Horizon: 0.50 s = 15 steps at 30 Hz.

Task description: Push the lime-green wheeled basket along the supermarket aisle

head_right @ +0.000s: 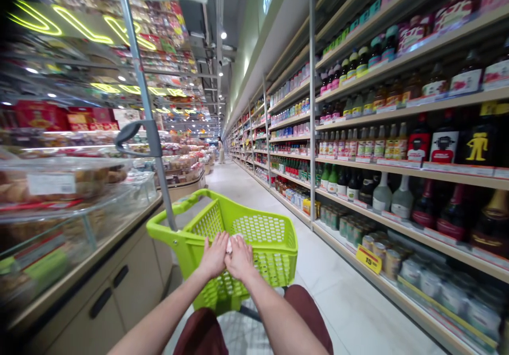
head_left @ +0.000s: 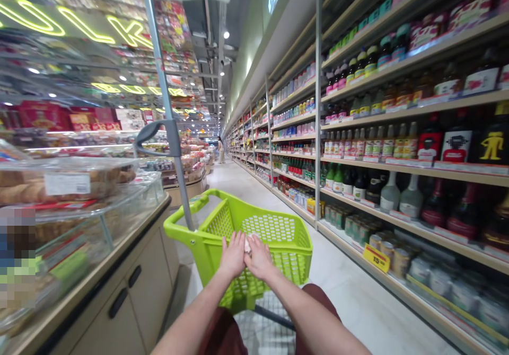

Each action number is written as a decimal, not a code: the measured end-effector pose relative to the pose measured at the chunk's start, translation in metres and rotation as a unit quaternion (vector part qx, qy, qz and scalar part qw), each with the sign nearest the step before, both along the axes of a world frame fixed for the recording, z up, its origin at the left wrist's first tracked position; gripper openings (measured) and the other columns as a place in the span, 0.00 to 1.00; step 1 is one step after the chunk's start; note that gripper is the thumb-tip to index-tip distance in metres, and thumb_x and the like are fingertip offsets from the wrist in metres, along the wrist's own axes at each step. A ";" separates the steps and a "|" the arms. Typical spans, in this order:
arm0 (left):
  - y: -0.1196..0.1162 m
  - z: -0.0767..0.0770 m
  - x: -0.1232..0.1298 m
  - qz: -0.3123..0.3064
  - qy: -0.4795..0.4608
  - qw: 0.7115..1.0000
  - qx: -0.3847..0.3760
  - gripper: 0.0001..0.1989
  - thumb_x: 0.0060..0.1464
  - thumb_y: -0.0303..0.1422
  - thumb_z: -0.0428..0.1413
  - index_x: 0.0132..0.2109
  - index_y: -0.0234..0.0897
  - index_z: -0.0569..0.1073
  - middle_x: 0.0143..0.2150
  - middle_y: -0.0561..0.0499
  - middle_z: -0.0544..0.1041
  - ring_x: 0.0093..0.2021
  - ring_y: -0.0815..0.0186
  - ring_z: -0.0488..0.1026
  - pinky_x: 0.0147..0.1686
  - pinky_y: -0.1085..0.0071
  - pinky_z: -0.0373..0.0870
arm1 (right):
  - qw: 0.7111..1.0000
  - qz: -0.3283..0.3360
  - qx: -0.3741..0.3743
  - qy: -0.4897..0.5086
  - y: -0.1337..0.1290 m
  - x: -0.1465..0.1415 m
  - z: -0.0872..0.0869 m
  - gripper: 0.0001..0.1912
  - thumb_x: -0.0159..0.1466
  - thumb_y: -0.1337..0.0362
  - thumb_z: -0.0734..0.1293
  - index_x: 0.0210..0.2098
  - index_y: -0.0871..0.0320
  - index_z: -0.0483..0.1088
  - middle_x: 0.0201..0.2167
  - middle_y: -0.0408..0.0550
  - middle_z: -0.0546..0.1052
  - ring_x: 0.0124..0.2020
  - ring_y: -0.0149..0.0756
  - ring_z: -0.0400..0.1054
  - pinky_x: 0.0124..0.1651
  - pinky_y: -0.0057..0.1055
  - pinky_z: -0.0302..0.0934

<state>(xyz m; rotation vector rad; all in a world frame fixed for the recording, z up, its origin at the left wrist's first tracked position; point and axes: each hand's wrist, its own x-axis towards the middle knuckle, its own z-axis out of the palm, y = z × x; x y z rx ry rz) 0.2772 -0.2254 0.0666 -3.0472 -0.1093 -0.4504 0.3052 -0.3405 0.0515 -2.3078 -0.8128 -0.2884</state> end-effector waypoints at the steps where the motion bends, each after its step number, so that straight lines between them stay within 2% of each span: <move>1: 0.007 0.001 -0.003 0.009 0.008 1.000 0.019 0.31 0.47 0.33 0.45 0.59 0.31 0.52 0.62 0.41 0.50 0.62 0.54 0.41 0.56 0.47 0.35 | 1.000 -0.014 -0.003 -0.002 0.005 0.001 0.000 0.28 0.55 0.62 0.60 0.55 0.59 0.55 0.57 0.55 0.56 0.58 0.45 0.47 0.56 0.48 0.41; 4: 0.025 0.005 -0.009 0.029 0.031 0.998 0.052 0.36 0.40 0.34 0.51 0.59 0.33 0.53 0.62 0.41 0.50 0.62 0.52 0.39 0.56 0.44 0.32 | 0.998 -0.064 -0.008 -0.017 0.017 0.003 0.000 0.25 0.54 0.60 0.62 0.51 0.56 0.59 0.56 0.55 0.58 0.56 0.46 0.51 0.55 0.50 0.41; 7: 0.036 0.006 -0.012 0.021 0.044 0.997 0.060 0.37 0.39 0.33 0.52 0.59 0.37 0.53 0.62 0.44 0.50 0.63 0.54 0.39 0.56 0.45 0.31 | 0.995 -0.085 -0.023 -0.045 0.021 0.006 0.001 0.16 0.56 0.67 0.60 0.45 0.54 0.63 0.49 0.52 0.65 0.50 0.42 0.59 0.54 0.46 0.43; 9: 0.037 0.006 -0.013 0.017 0.043 0.997 0.059 0.36 0.40 0.33 0.51 0.59 0.37 0.52 0.62 0.44 0.50 0.63 0.54 0.39 0.56 0.46 0.30 | 0.994 -0.077 -0.036 -0.072 0.014 0.008 -0.001 0.16 0.55 0.70 0.60 0.43 0.54 0.63 0.45 0.49 0.68 0.47 0.39 0.60 0.55 0.44 0.41; 12: 0.035 0.007 -0.015 0.017 0.045 0.997 0.057 0.35 0.41 0.33 0.50 0.59 0.37 0.52 0.62 0.44 0.50 0.63 0.55 0.39 0.56 0.47 0.29 | 0.991 -0.081 -0.056 -0.094 -0.019 0.015 -0.008 0.18 0.55 0.72 0.59 0.45 0.53 0.63 0.46 0.48 0.67 0.49 0.38 0.59 0.56 0.43 0.39; 15: 0.030 0.008 -0.017 0.019 0.044 0.998 0.050 0.34 0.42 0.32 0.48 0.59 0.35 0.52 0.62 0.44 0.50 0.63 0.56 0.39 0.56 0.47 0.29 | 0.984 -0.121 -0.082 -0.102 -0.072 0.027 -0.022 0.21 0.54 0.73 0.58 0.47 0.53 0.62 0.51 0.49 0.64 0.51 0.39 0.56 0.56 0.43 0.38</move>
